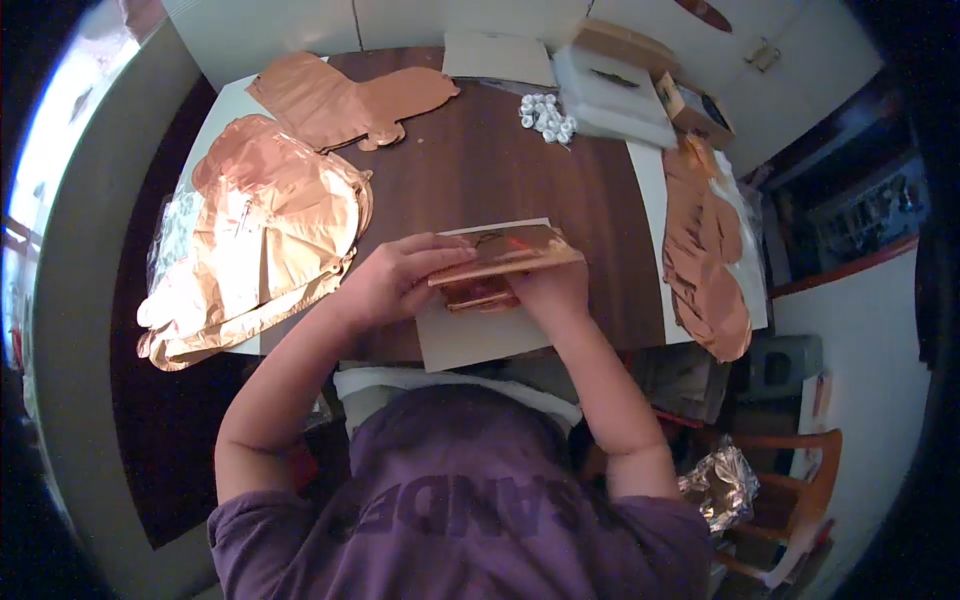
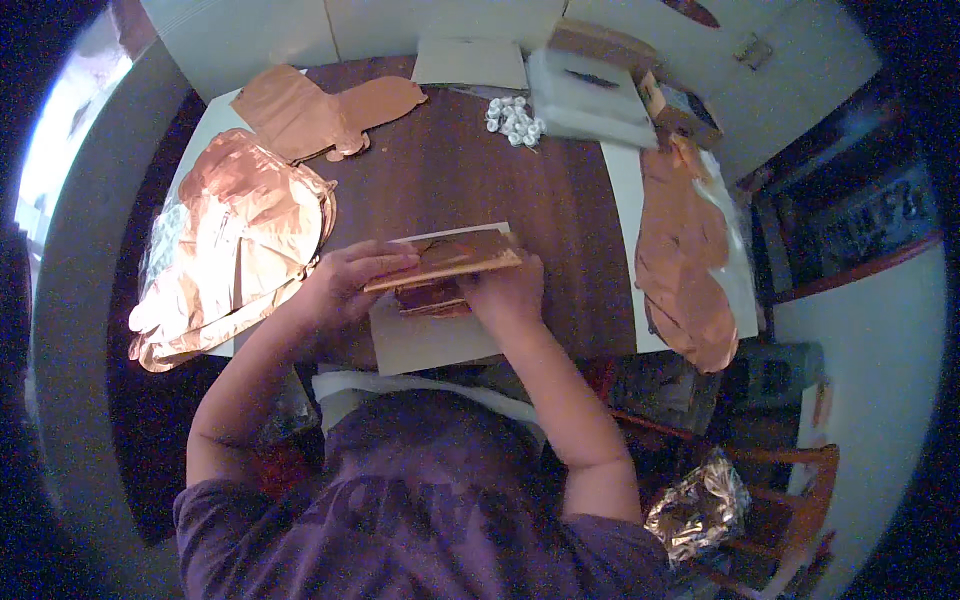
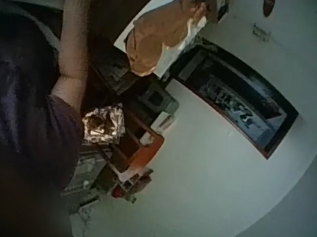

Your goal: Folding foil balloons and placing them into retail packaging.

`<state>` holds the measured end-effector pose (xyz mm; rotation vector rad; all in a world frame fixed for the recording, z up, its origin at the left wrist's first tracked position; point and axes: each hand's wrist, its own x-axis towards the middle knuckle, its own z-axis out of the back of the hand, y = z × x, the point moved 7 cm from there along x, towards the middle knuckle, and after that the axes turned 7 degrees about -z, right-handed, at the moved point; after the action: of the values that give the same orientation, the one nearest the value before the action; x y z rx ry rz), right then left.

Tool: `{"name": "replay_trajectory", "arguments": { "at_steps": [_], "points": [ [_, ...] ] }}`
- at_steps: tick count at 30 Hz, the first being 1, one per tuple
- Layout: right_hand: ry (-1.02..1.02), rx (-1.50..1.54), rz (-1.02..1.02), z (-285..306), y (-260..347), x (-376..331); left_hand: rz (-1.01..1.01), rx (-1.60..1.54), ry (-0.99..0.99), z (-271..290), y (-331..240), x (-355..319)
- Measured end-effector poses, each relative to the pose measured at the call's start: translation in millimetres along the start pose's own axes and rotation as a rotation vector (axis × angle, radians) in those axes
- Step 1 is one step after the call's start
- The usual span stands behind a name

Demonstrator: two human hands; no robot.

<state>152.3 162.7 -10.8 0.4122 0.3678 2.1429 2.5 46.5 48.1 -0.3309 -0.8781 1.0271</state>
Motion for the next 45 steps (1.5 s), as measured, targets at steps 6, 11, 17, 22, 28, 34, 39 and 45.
{"name": "replay_trajectory", "arguments": {
  "at_steps": [6,11,17,22,28,34,39,45],
  "points": [
    [-0.134,0.110,-0.012,47,-33,-16,-0.304,0.196,0.117,-19,3,-10],
    [-0.034,0.186,0.189,80,-19,-14,-0.342,0.411,0.235,-27,-8,-7],
    [0.130,-0.073,0.366,15,17,5,-0.156,0.420,0.364,-26,-17,3],
    [0.274,-0.090,0.289,3,18,-16,0.126,0.537,0.182,-52,-2,0],
    [0.192,-0.124,0.326,1,15,-31,0.138,0.531,0.182,-71,2,-16],
    [0.130,-0.125,0.288,5,11,-30,0.137,0.564,0.237,-75,4,-15],
    [-0.192,0.571,0.005,50,-50,-74,0.198,0.530,0.278,-79,3,-25],
    [0.291,1.140,-0.648,-20,-96,-214,0.175,0.465,0.224,-86,-24,-21]
  ]
}}
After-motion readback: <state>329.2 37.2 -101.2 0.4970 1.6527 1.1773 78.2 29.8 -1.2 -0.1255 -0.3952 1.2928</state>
